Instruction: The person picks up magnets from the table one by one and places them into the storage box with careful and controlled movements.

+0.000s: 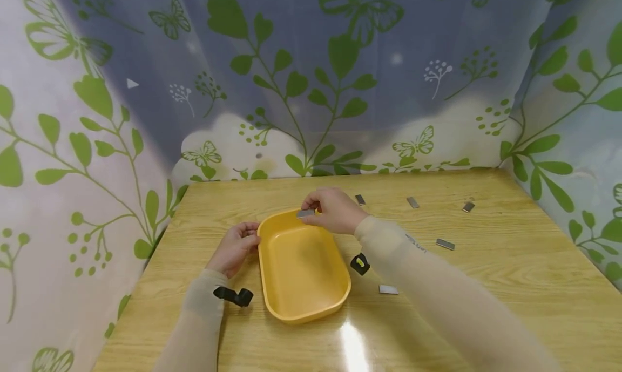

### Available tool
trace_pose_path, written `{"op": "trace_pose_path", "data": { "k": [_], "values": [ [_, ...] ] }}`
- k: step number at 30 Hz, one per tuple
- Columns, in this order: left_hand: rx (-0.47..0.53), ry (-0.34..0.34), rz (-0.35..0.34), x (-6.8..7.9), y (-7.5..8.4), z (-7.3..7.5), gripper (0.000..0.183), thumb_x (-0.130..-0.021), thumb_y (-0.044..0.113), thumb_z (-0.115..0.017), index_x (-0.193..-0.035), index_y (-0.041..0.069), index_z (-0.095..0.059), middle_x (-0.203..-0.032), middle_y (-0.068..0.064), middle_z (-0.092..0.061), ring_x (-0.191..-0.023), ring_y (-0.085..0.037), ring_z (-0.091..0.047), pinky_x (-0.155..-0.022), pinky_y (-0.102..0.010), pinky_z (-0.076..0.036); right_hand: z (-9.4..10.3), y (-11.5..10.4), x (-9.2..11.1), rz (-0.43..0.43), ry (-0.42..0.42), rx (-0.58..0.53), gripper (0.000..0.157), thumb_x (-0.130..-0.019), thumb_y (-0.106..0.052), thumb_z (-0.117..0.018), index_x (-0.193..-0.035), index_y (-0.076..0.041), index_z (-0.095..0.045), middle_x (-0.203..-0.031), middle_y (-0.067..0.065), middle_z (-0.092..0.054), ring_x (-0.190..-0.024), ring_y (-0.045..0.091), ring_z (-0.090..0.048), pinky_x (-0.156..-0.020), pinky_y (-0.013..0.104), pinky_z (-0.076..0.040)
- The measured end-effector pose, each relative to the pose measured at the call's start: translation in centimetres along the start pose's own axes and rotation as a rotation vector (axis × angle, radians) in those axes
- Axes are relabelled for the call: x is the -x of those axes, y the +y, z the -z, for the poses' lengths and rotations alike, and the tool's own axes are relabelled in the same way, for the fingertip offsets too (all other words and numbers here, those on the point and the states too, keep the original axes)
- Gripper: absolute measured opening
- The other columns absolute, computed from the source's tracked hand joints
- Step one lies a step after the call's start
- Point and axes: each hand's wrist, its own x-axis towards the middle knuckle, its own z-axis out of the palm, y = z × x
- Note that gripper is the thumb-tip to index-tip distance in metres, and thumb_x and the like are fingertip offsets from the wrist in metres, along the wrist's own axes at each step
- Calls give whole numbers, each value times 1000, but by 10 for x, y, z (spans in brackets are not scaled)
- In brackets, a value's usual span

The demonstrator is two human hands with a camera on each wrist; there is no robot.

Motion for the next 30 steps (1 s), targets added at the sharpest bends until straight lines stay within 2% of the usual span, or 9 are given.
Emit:
{"op": "trace_pose_path", "data": {
  "k": [9,13,23,30],
  "values": [
    [-4,26,16,0,-2,2,36,-90,-3,-52,-126,-7,-46,-107,-16,-53,-88,-21,-55,-73,-29,-51,-27,-19,-28,-8,-36,-21,20,-88,-25,-72,-102,-12,-68,-96,-3,-64,-86,12,-56,-81,27,-47],
    [-7,6,8,1,-2,1,37,-90,-3,-51,-126,-8,-46,-108,-18,-53,-89,-22,-55,-73,-29,-51,-42,-21,-35,-22,-65,-38,17,-88,-24,-72,-99,-12,-69,-93,-4,-64,-84,11,-56,-77,25,-48],
    [-5,0,-4,1,-2,3,38,-89,-3,-50,-126,-7,-46,-107,-16,-54,-90,-21,-56,-72,-29,-52,-89,-13,-48,-104,-112,-25,13,-86,-25,-74,-92,-14,-72,-81,-9,-63,-74,8,-55,-70,21,-46],
    [-5,-23,-6,0,0,-1,39,-89,-3,-50,-127,-7,-47,-110,-20,-54,-92,-25,-57,-74,-30,-52,-108,7,-49,-128,-72,62,11,-84,-22,-75,-91,-15,-73,-83,-8,-64,-72,8,-54,-67,20,-46]
  ]
}}
